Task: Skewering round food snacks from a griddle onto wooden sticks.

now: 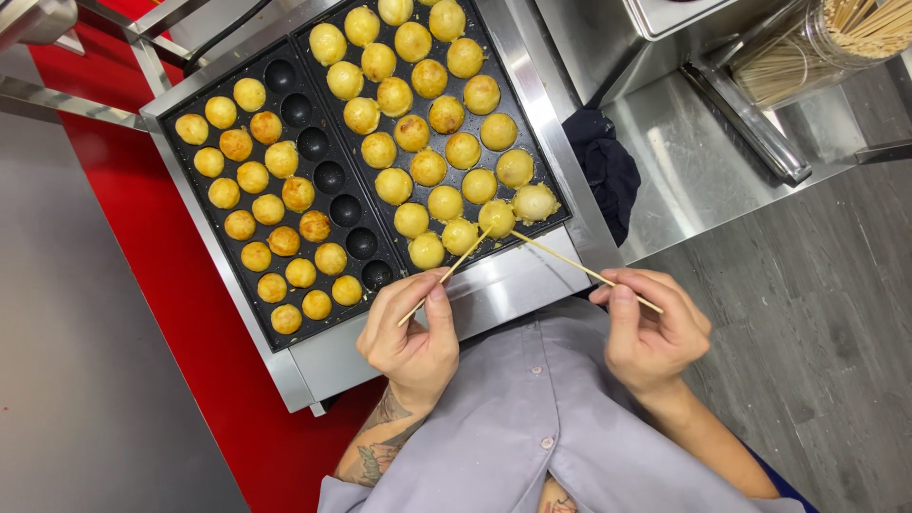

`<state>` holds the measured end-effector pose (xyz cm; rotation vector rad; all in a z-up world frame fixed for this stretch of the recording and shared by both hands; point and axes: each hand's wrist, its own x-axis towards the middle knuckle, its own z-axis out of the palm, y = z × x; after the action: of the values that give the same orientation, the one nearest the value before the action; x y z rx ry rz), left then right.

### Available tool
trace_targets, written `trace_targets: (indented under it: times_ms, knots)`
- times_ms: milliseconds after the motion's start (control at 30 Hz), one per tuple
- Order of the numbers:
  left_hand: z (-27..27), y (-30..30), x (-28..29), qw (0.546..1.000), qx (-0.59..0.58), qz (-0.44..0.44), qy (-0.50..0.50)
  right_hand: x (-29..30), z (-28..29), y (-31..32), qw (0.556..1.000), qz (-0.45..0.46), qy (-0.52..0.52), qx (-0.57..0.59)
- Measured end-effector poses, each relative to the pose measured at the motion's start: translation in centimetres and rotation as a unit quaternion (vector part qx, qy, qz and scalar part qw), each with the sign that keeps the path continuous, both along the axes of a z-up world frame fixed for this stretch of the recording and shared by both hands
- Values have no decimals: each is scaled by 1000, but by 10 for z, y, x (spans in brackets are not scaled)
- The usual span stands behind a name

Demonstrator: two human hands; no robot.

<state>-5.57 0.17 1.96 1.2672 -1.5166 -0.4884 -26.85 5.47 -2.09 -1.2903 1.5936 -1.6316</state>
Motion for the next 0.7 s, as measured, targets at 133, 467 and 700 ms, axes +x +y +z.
trace_targets:
  times_ms: [133,467,700]
  knots:
    - [4,4,-1,1000,-9,4,-12,5,-2,-1,995,27,87,-38]
    - [-2,0,-23,1000,8,-18,7,-14,-7,1,991,-22,96,-89]
    - [-21,-3,-49,1000,17,14,21,-34,-19,-15,987,22,127,-99]
